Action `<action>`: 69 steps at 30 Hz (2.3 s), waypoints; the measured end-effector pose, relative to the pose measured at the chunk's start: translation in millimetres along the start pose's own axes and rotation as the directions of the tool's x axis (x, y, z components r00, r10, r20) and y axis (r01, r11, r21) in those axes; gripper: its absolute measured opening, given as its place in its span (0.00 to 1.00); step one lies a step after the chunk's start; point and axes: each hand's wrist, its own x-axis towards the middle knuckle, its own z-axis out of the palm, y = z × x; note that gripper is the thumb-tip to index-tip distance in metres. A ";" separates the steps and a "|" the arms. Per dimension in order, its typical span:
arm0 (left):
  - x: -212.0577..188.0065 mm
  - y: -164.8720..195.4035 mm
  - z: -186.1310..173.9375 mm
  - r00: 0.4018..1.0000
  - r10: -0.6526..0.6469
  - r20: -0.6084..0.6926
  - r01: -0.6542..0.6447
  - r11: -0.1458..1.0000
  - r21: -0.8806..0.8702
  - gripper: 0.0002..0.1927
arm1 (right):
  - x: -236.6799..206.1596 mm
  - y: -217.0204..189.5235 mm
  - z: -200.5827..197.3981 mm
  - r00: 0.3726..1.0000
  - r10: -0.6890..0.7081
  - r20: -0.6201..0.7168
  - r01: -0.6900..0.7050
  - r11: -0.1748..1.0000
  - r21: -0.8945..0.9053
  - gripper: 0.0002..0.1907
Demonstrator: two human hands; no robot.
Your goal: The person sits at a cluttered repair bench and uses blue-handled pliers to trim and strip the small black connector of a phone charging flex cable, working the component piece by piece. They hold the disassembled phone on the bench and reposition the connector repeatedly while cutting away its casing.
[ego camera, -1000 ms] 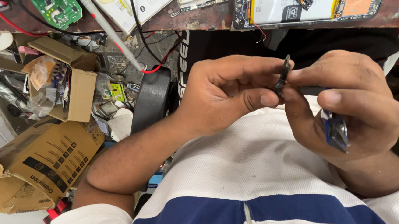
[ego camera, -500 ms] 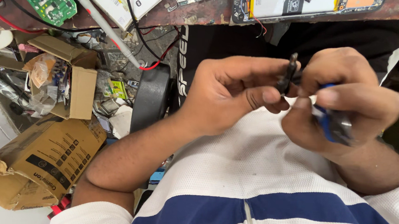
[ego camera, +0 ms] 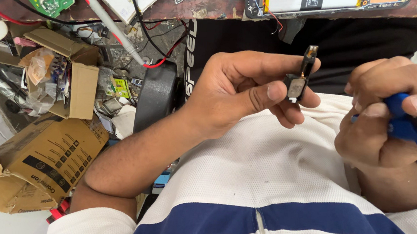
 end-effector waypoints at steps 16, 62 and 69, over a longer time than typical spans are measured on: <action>2.2 -3.5 -2.4 1.000 -0.006 0.014 0.006 0.999 -0.043 0.21 | 27.2 -24.1 -2.5 0.972 0.119 0.202 -0.071 0.970 -0.233 0.25; 15.6 -0.4 8.4 0.998 0.045 -0.037 -0.039 0.990 0.138 0.22 | 12.9 -26.8 -6.7 0.819 0.573 -0.003 -0.560 0.801 0.213 0.21; 13.0 5.2 11.1 0.995 0.053 -0.079 -0.039 0.983 0.178 0.20 | 17.9 -28.3 -8.1 0.832 0.554 0.016 -0.533 0.793 0.297 0.19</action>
